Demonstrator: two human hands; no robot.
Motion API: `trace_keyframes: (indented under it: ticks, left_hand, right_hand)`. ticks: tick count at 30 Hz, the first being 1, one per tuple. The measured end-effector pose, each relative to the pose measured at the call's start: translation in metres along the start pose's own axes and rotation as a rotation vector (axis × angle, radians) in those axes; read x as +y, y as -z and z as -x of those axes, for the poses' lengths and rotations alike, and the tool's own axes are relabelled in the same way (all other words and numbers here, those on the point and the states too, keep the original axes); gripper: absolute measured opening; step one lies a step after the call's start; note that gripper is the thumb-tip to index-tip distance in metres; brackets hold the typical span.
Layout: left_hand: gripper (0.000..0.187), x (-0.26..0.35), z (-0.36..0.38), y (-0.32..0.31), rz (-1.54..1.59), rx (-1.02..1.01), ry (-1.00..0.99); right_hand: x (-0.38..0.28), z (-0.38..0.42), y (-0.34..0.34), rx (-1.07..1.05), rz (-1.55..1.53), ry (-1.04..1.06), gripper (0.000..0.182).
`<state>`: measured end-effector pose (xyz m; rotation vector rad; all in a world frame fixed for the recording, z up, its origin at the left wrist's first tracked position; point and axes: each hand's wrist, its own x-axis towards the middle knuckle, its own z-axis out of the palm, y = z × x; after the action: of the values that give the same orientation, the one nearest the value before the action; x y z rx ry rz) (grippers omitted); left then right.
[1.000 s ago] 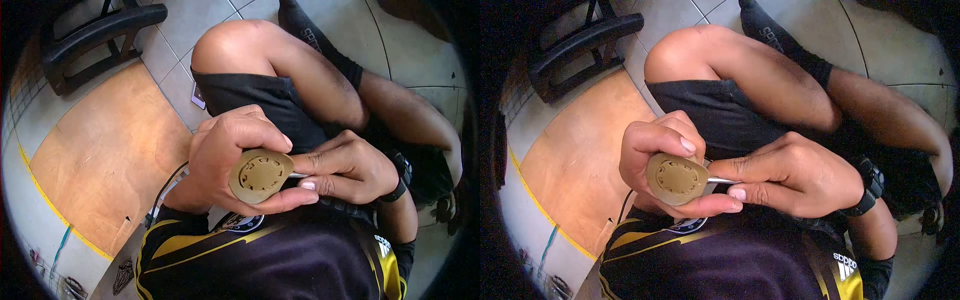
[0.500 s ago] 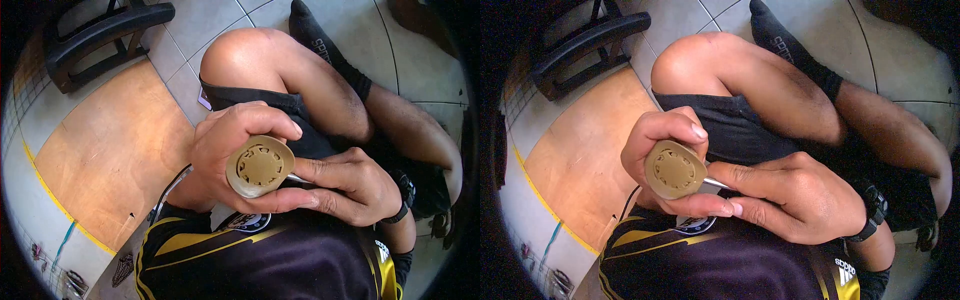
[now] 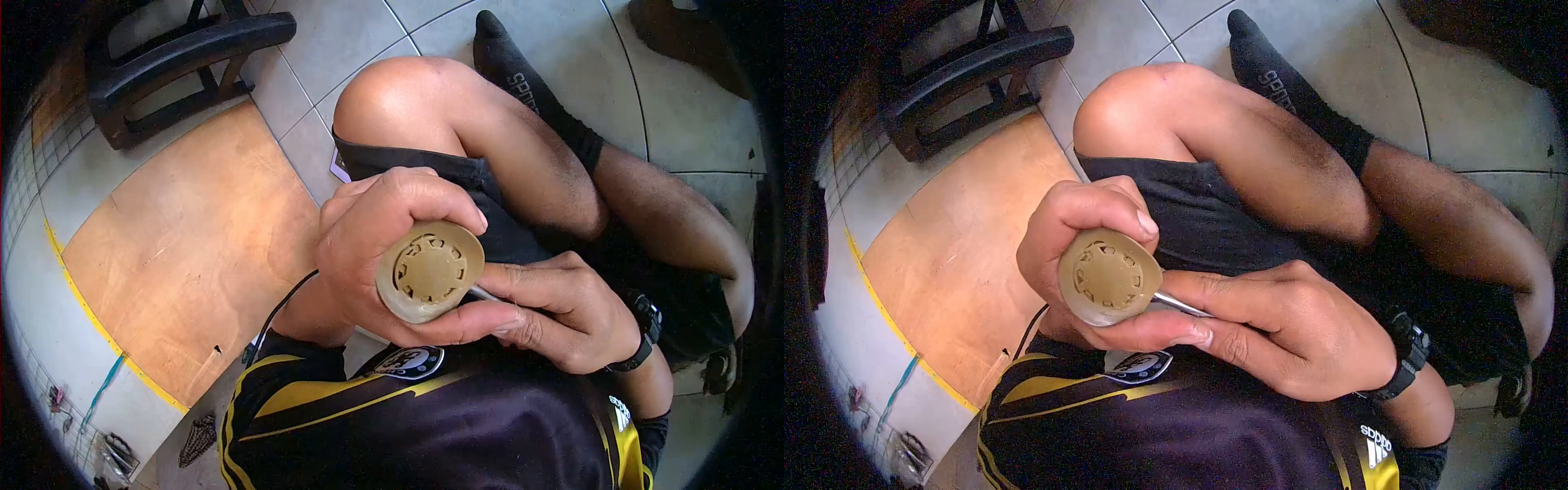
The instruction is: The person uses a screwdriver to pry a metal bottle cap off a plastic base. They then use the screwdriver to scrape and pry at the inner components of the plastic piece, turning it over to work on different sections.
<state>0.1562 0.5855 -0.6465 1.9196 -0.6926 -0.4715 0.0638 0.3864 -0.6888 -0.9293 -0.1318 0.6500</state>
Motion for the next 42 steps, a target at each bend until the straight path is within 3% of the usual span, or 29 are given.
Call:
trace_keyframes:
  ticks: [17,28,38,42]
  left_hand:
    - [0.058,0.003,0.001,-0.018,-0.132,0.029,-0.079]
    - [0.052,-0.011,-0.002,-0.025,-0.006,0.037,-0.220]
    - [0.051,0.002,-0.010,-0.019,-0.070,-0.039,-0.220]
    - [0.051,0.010,-0.006,-0.019,-0.145,0.010,-0.179]
  right_hand:
    - [0.025,0.008,0.012,-0.067,-0.098,0.129,0.043]
    - [0.043,0.002,0.019,-0.041,0.039,0.323,0.043]
    - [0.031,0.009,0.015,-0.031,0.037,0.277,0.041]
    - [0.014,0.016,0.007,-0.019,-0.036,0.135,0.035]
